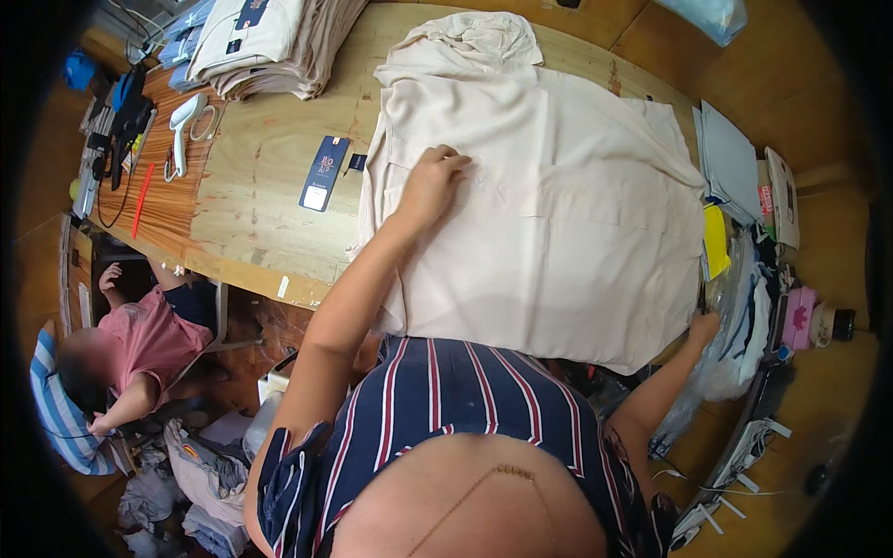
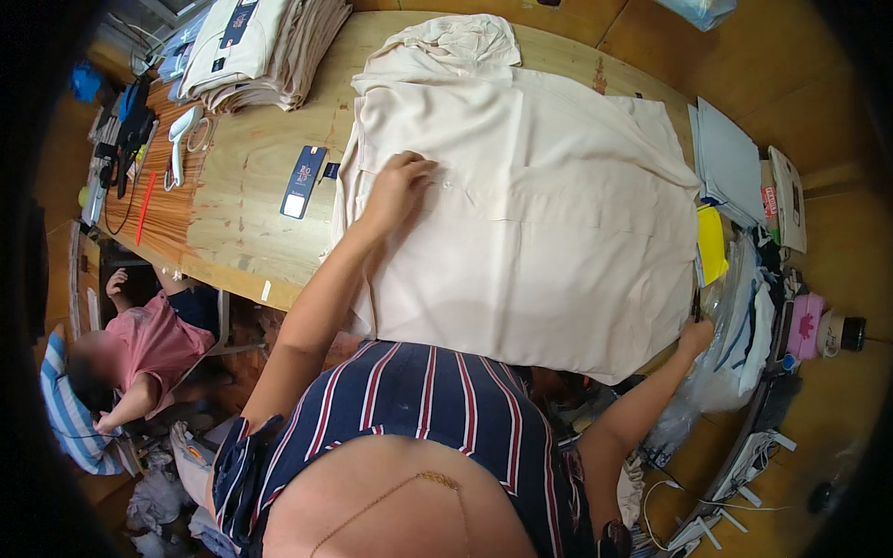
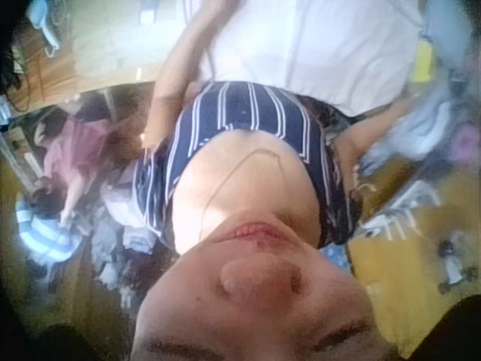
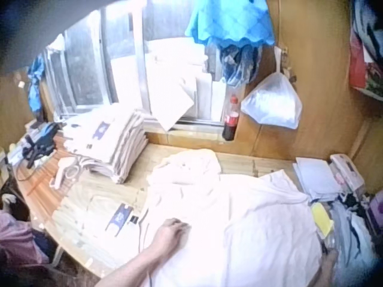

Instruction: The person folds a light-colored shirt on a wooden table, smooths it, and places a tag on it. They then use a small blade to cut threads on the shirt before folding it again and stacking it with other folded shirts.

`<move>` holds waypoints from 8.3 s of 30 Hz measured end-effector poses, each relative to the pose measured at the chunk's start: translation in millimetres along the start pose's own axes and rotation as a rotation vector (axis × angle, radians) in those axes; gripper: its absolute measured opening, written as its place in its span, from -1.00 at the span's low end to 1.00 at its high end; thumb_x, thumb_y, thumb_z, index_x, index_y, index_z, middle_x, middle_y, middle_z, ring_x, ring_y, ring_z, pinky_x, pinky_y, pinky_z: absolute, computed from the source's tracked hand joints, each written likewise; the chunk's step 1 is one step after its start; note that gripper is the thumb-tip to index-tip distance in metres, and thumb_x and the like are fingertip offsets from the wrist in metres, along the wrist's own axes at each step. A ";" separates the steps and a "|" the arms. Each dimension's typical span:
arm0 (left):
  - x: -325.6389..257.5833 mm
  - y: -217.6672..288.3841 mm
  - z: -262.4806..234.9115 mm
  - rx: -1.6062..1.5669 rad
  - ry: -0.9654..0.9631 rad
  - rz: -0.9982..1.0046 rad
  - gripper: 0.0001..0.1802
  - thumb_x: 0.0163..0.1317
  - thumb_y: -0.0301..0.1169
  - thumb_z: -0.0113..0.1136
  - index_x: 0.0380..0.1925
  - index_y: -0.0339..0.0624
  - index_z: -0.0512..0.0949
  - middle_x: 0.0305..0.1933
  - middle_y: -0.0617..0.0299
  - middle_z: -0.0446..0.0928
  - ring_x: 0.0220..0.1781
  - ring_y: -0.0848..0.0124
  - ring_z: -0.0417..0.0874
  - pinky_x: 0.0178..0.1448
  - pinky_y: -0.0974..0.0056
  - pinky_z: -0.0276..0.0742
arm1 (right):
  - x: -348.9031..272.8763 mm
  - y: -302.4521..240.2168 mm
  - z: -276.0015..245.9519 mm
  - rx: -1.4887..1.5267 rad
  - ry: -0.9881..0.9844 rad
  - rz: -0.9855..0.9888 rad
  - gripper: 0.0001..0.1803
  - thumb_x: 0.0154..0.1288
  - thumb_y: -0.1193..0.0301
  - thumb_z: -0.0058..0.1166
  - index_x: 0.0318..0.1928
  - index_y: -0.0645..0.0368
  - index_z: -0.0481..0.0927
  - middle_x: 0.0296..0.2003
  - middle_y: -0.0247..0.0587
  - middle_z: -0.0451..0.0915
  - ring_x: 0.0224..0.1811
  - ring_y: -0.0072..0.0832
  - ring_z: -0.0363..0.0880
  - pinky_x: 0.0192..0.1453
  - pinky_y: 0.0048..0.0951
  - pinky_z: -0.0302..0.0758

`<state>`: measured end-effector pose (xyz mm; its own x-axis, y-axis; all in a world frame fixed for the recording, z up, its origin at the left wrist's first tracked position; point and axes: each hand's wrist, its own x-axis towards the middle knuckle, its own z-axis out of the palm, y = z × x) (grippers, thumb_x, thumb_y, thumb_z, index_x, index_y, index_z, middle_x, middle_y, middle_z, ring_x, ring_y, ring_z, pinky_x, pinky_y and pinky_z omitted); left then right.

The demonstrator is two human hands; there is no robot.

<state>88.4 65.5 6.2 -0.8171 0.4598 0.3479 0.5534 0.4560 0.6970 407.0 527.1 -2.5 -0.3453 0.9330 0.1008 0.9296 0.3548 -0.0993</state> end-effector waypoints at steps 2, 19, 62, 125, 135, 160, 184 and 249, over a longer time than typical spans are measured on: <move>1.5 -3.9 10.0 0.047 -0.058 -0.019 -0.85 -0.11 -0.56 0.12 -0.45 -0.27 0.55 -0.31 0.07 0.46 -0.22 0.16 0.46 -0.13 0.25 0.40 | -11.2 -9.1 -15.6 0.057 -0.020 0.033 -0.67 -0.19 0.44 0.08 -0.31 0.34 0.56 -0.37 0.08 0.55 -0.28 -0.14 0.52 -0.16 -0.27 0.41; 12.5 4.3 -6.0 -0.146 -0.099 -0.136 -0.95 -0.03 -0.56 0.02 -0.53 -0.32 0.44 -0.46 0.00 0.47 -0.37 0.11 0.48 -0.28 0.20 0.37 | -198.2 -339.3 -21.8 0.655 -0.490 -0.805 -0.71 -0.13 0.34 0.24 -0.34 0.14 0.52 -0.45 -0.19 0.57 -0.40 -0.33 0.54 -0.35 -0.37 0.42; -12.8 -38.2 -34.9 -0.190 -0.009 -0.386 -0.86 -0.02 -0.63 0.06 -0.41 -0.34 0.53 -0.42 0.01 0.53 -0.41 0.34 0.56 -0.31 0.38 0.44 | -216.8 -367.0 -15.0 1.106 -0.838 -0.608 -0.73 0.05 0.35 0.14 -0.32 0.25 0.40 -0.61 -0.29 0.52 -0.69 -0.66 0.35 -0.64 -0.55 0.32; 9.4 -42.2 -44.9 0.040 -0.191 -0.217 -0.88 -0.05 -0.42 0.12 -0.50 -0.19 0.58 -0.49 0.10 0.54 -0.42 0.19 0.56 -0.29 0.25 0.44 | -216.8 -388.5 -6.4 0.674 -0.709 -1.007 -0.79 -0.13 0.41 0.20 -0.41 0.20 0.55 -0.53 -0.13 0.56 -0.50 -0.31 0.53 -0.41 -0.39 0.43; 10.8 -44.5 -46.1 0.074 -0.255 -0.082 -0.90 -0.09 -0.47 0.15 -0.52 -0.21 0.59 -0.41 0.09 0.53 -0.41 0.20 0.54 -0.28 0.28 0.43 | -154.1 -307.7 -20.0 1.064 -0.739 -0.466 -0.72 -0.01 0.47 0.15 -0.24 0.28 0.49 -0.46 -0.30 0.51 -0.64 -0.70 0.34 -0.71 -0.68 0.28; -85.1 -18.2 -69.7 0.644 -0.279 0.039 -0.45 0.09 0.02 -0.09 0.12 0.21 0.25 0.28 0.41 0.07 0.32 0.27 0.00 0.27 -0.12 -0.24 | -63.6 -101.6 22.9 -0.080 -0.069 -0.513 -0.47 0.24 0.02 -0.32 0.23 -0.31 0.05 0.28 -0.45 -0.06 0.30 -0.28 -0.07 0.20 0.15 -0.12; -87.5 0.2 -80.0 0.551 -0.224 0.107 -0.53 -0.02 -0.12 0.11 -0.07 -0.01 0.42 0.07 0.09 0.27 0.14 0.15 0.22 0.11 -0.02 0.10 | -17.0 31.4 9.6 -0.047 0.220 -0.002 -0.55 -0.02 0.57 -0.10 -0.01 0.15 0.41 -0.35 -0.02 0.50 -0.28 -0.17 0.48 -0.16 -0.28 0.40; -83.1 -28.8 -47.2 0.139 -0.061 0.019 -0.93 -0.16 -0.59 0.00 -0.61 -0.29 0.47 -0.46 0.03 0.43 -0.36 0.15 0.45 -0.27 0.21 0.39 | -234.1 -367.2 38.2 0.702 -0.214 -1.323 -0.87 0.06 0.42 -0.15 -0.41 0.13 0.47 -0.50 -0.12 0.46 -0.38 -0.22 0.47 -0.29 -0.20 0.36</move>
<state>132.7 -21.8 -13.2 -0.7971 0.5128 0.3189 0.5894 0.5458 0.5956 141.6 180.7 -27.4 -0.9283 -0.1026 0.3575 -0.2830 0.8185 -0.5000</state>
